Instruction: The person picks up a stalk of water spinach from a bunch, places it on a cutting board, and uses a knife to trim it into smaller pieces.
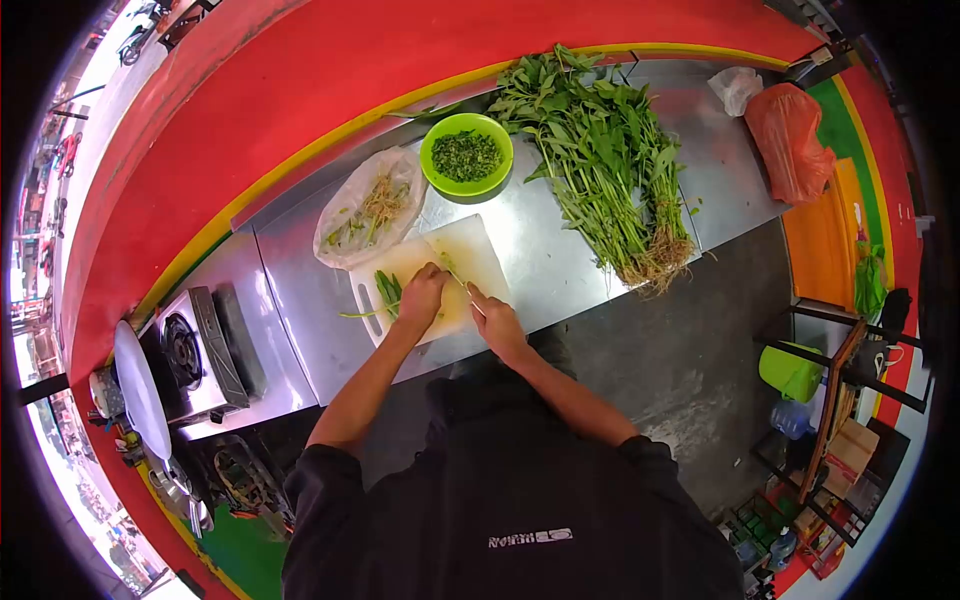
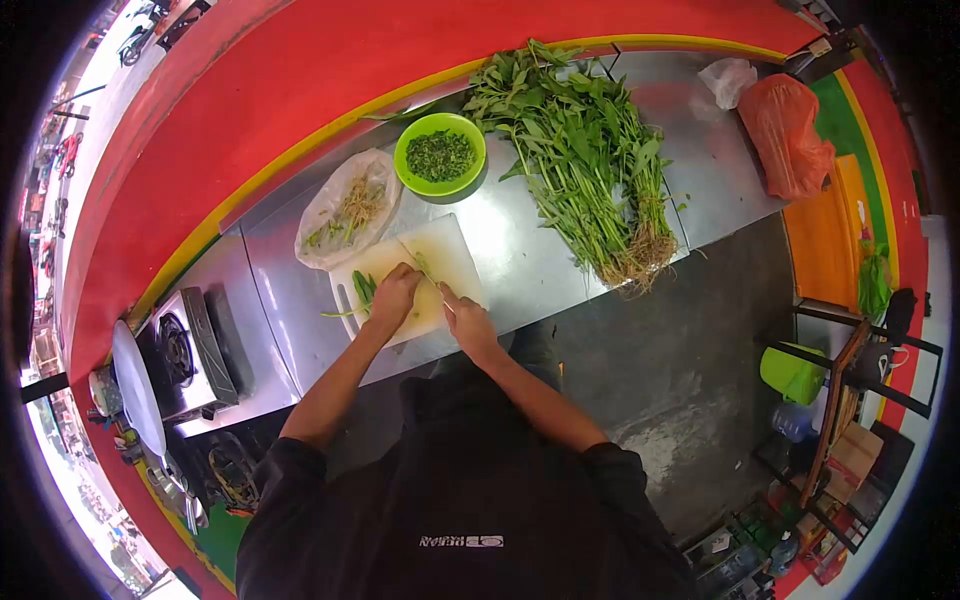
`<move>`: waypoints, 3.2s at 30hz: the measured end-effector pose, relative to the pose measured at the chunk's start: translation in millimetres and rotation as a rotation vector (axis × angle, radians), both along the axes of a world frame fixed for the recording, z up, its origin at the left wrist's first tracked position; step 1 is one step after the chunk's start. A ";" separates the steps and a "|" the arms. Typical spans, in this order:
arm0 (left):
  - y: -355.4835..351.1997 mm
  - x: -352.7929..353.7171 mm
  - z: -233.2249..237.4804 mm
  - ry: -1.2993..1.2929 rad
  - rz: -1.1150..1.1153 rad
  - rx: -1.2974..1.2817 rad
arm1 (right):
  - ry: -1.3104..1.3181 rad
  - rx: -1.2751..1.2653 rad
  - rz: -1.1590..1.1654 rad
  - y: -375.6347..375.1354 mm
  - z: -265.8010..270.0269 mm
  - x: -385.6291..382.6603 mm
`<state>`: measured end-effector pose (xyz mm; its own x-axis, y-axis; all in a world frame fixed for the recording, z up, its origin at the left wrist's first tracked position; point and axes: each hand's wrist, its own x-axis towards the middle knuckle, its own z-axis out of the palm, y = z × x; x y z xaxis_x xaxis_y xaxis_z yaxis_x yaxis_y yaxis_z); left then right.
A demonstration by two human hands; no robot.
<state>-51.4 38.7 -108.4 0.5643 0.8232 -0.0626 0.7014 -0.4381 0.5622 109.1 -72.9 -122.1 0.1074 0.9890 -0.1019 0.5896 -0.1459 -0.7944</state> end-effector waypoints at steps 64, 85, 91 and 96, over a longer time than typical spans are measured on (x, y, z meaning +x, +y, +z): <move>5.0 -5.4 -0.4 0.014 -0.005 0.011 | -0.022 0.045 -0.016 -2.1 9.3 -6.3; 5.2 -6.4 -8.1 -0.104 0.063 -0.057 | -0.054 -0.043 -0.010 -7.8 8.3 -5.4; 5.0 -6.5 -5.1 -0.075 0.027 -0.042 | -0.042 -0.015 -0.014 5.7 6.1 -9.6; 4.0 -5.6 -8.6 -0.125 0.071 -0.039 | 0.010 -0.009 -0.014 -5.8 10.7 -5.4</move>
